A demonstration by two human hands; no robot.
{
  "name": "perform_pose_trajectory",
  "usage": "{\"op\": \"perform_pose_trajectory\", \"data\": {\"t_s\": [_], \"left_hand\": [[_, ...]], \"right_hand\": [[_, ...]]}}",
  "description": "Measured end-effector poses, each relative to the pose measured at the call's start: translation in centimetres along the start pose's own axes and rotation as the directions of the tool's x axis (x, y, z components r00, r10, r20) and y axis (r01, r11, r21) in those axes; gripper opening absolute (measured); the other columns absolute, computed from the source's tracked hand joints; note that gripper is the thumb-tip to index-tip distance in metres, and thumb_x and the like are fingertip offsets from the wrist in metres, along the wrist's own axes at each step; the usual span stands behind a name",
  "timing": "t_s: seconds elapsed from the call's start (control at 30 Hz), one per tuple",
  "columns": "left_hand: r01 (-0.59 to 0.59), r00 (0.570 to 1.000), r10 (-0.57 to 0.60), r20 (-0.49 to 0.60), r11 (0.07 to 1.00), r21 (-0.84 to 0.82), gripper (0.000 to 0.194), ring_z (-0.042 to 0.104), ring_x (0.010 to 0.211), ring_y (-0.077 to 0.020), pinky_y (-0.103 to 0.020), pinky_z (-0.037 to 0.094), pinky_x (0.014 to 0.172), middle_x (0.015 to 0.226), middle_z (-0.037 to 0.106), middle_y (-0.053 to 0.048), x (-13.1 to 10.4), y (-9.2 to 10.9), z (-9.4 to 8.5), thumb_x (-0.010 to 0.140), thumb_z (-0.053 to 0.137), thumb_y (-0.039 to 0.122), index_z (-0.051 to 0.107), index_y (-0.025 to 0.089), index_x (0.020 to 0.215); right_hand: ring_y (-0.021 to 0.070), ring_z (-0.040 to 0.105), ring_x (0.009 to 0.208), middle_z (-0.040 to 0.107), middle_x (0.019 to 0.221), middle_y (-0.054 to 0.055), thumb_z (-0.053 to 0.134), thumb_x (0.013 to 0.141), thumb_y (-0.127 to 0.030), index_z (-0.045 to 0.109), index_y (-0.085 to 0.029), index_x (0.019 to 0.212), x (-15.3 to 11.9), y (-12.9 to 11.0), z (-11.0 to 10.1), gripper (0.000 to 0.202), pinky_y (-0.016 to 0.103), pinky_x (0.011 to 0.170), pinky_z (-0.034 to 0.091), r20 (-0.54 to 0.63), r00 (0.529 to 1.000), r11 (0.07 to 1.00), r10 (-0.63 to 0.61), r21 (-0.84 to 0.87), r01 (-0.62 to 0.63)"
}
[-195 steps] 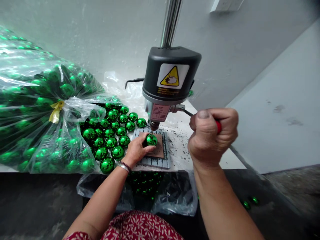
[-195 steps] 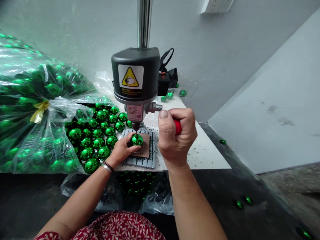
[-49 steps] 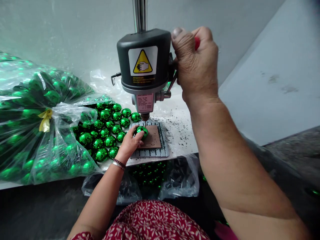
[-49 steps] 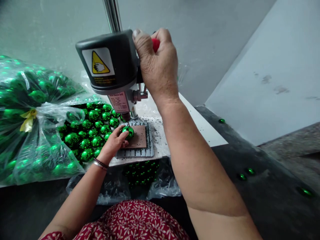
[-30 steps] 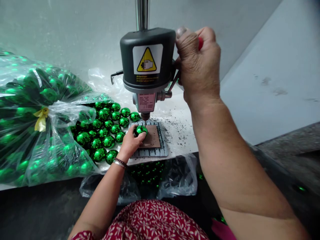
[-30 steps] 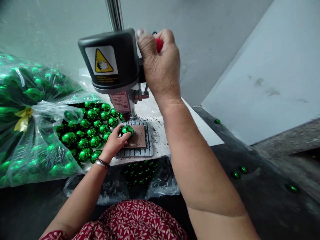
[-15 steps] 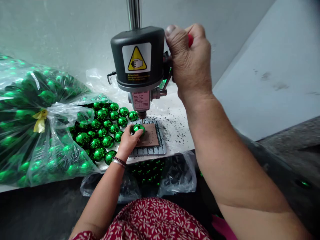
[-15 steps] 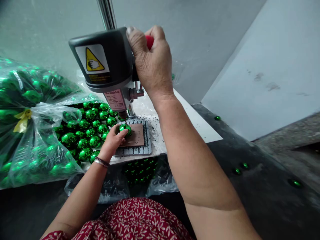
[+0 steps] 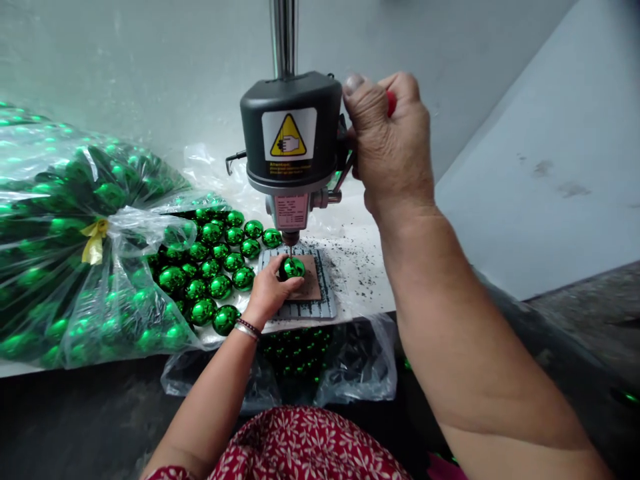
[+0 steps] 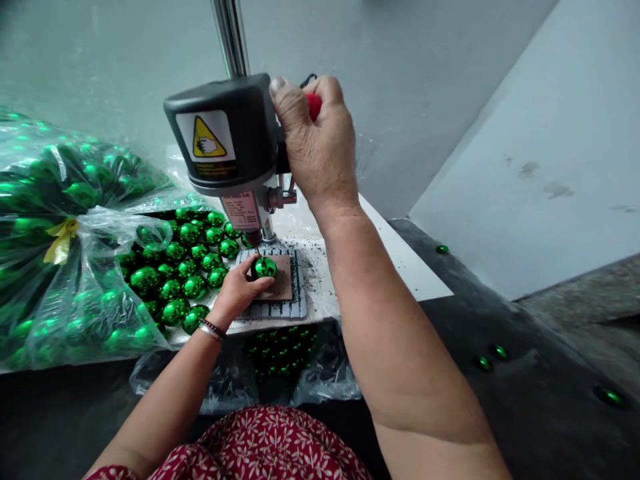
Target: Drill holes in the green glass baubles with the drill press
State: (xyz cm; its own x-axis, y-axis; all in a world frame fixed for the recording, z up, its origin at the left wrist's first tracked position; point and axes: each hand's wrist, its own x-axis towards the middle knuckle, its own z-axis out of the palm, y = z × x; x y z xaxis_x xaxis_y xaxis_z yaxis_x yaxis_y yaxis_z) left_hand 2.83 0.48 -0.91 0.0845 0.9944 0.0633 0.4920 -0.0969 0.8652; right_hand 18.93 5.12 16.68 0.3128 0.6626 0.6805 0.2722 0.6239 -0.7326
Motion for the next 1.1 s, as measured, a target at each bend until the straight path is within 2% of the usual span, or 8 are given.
{"op": "perform_pose_trajectory", "data": {"t_s": [0.23, 0.43, 0.63, 0.93, 1.1], "left_hand": [[0.004, 1.0, -0.004, 0.007, 1.0, 0.01, 0.059, 0.061, 0.1, -0.0235, -0.034, 0.045, 0.092, 0.108, 0.067, -0.006, -0.3, -0.2, 0.1, 0.069, 0.072, 0.029, 0.058, 0.018, 0.124], [0.008, 1.0, -0.008, 0.009, 1.0, 0.018, 0.055, 0.062, 0.096, -0.0239, -0.034, 0.047, 0.089, 0.102, 0.068, -0.006, -0.4, -0.1, 0.1, 0.069, 0.072, 0.028, 0.06, 0.018, 0.121], [0.013, 1.0, -0.013, -0.011, 1.0, 0.015, 0.057, 0.062, 0.09, -0.023, -0.034, 0.048, 0.085, 0.101, 0.068, -0.005, -0.3, -0.3, 0.3, 0.067, 0.073, 0.03, 0.06, 0.02, 0.122], [-0.022, 1.0, 0.022, -0.001, 1.0, 0.009, 0.052, 0.061, 0.086, -0.0216, -0.033, 0.048, 0.083, 0.096, 0.068, -0.003, -0.4, -0.5, 0.3, 0.069, 0.072, 0.03, 0.061, 0.022, 0.119], [-0.042, 0.999, 0.042, -0.006, 0.999, -0.002, 0.053, 0.062, 0.092, -0.0223, -0.032, 0.047, 0.085, 0.101, 0.068, -0.003, -0.4, -0.8, 0.4, 0.069, 0.072, 0.03, 0.06, 0.022, 0.12]], "right_hand": [[0.0036, 0.036, 0.061, 0.039, 0.063, -0.004, 0.053, 0.082, -0.049, 0.04, -0.018, 0.079, -2.2, -0.6, -0.7, 0.034, 0.02, 0.06, 0.034, -0.004, 0.999, 0.999, -0.043, 0.006, 0.043], [0.0021, 0.034, 0.053, 0.033, 0.06, -0.005, 0.042, 0.079, -0.065, 0.033, -0.018, 0.072, -5.1, -1.3, -0.9, 0.049, 0.02, 0.053, 0.029, -0.043, 0.997, 0.992, -0.072, 0.101, 0.076], [0.0054, 0.035, 0.056, 0.037, 0.06, -0.002, 0.052, 0.082, -0.051, 0.04, -0.019, 0.068, -7.5, -0.7, -0.9, 0.037, 0.024, 0.053, 0.03, -0.183, 0.981, 0.998, -0.067, -0.027, 0.063], [0.0053, 0.037, 0.054, 0.043, 0.059, -0.003, 0.052, 0.083, -0.047, 0.049, -0.02, 0.068, -8.6, 0.1, -0.9, 0.031, 0.026, 0.055, 0.032, -0.226, 0.969, 0.994, -0.095, -0.065, 0.082], [0.0061, 0.039, 0.055, 0.043, 0.059, -0.002, 0.051, 0.082, -0.051, 0.05, -0.02, 0.07, -9.2, 1.0, -0.7, 0.033, 0.026, 0.055, 0.033, -0.266, 0.959, 0.994, -0.096, -0.076, 0.078]]}}
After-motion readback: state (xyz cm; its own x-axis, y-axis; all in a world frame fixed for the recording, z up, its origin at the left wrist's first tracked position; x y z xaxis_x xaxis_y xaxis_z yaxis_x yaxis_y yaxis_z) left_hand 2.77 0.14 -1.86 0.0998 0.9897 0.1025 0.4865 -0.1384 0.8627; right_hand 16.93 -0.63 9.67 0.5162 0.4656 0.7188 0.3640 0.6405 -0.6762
